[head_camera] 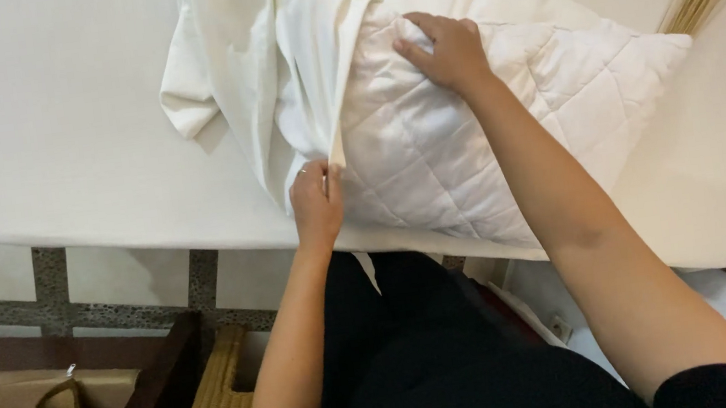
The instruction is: The person picks up a white quilted pillow from a bed and beats it with a stick broom. They then place the pillow into a white pillowcase on the bed, working the fabric over the pillow corners and tucking the case around it.
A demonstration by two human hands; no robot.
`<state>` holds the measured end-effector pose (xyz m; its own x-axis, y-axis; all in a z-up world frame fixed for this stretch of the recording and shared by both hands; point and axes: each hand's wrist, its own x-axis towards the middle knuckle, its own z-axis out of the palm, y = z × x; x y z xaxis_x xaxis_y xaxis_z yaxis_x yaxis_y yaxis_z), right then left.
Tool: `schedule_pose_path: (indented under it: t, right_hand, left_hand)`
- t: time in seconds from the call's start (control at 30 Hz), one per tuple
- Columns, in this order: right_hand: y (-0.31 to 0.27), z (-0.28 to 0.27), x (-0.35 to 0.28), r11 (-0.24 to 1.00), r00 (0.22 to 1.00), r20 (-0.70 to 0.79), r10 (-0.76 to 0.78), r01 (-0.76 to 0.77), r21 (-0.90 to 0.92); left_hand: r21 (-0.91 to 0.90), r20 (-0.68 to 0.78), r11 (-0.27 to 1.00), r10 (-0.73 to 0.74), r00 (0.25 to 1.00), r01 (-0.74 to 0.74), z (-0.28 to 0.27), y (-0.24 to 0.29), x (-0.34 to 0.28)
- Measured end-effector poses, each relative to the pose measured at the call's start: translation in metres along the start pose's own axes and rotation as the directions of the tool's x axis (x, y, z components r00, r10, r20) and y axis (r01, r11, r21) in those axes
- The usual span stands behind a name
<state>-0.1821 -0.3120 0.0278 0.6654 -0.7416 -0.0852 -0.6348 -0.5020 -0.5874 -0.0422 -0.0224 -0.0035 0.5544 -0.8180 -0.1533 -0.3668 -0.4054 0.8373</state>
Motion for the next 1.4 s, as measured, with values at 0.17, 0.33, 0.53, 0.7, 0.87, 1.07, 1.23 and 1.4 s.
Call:
schedule_pose_path:
  t: [0.17,0.33,0.53,0.7,0.87,1.07,1.23,1.4]
  right_hand:
    - [-0.002,0.030,-0.042,0.980,0.999,-0.003,0.038,-0.038,-0.193]
    - [0.003,0.039,-0.063,0.974,0.999,-0.027,0.027,-0.032,-0.223]
    - [0.003,0.047,-0.070,0.966,0.999,-0.042,-0.009,-0.002,-0.259]
    - [0.005,0.053,-0.073,0.965,0.995,-0.090,-0.039,0.014,-0.263]
    - [0.004,0.050,-0.073,0.970,0.994,-0.102,-0.039,0.013,-0.242]
    - [0.002,0.048,-0.072,0.974,0.996,-0.091,-0.013,-0.008,-0.227]
    - [0.007,0.053,-0.076,0.970,0.993,-0.112,-0.042,0.014,-0.243]
    - [0.038,0.058,-0.083,0.999,0.972,-0.236,-0.020,0.009,-0.044]
  left_hand:
    - [0.129,-0.187,0.961,0.267,0.945,-0.246,0.008,0.031,0.047]
    - [0.405,-0.153,0.836,0.461,0.874,-0.369,0.036,0.037,0.091]
    - [0.161,-0.138,0.973,0.187,0.973,-0.164,0.057,0.031,0.102]
    - [-0.290,-0.213,0.950,0.053,0.976,-0.115,0.065,0.032,0.098]
    - [-0.020,-0.167,0.988,0.149,0.975,-0.155,0.030,0.055,0.096]
    - [0.483,-0.017,0.817,0.368,0.930,-0.315,0.033,0.048,0.125]
    - [0.515,0.032,0.768,0.427,0.904,-0.381,0.054,0.062,0.139]
    - [0.008,0.091,0.980,0.196,0.976,-0.197,0.088,0.106,0.099]
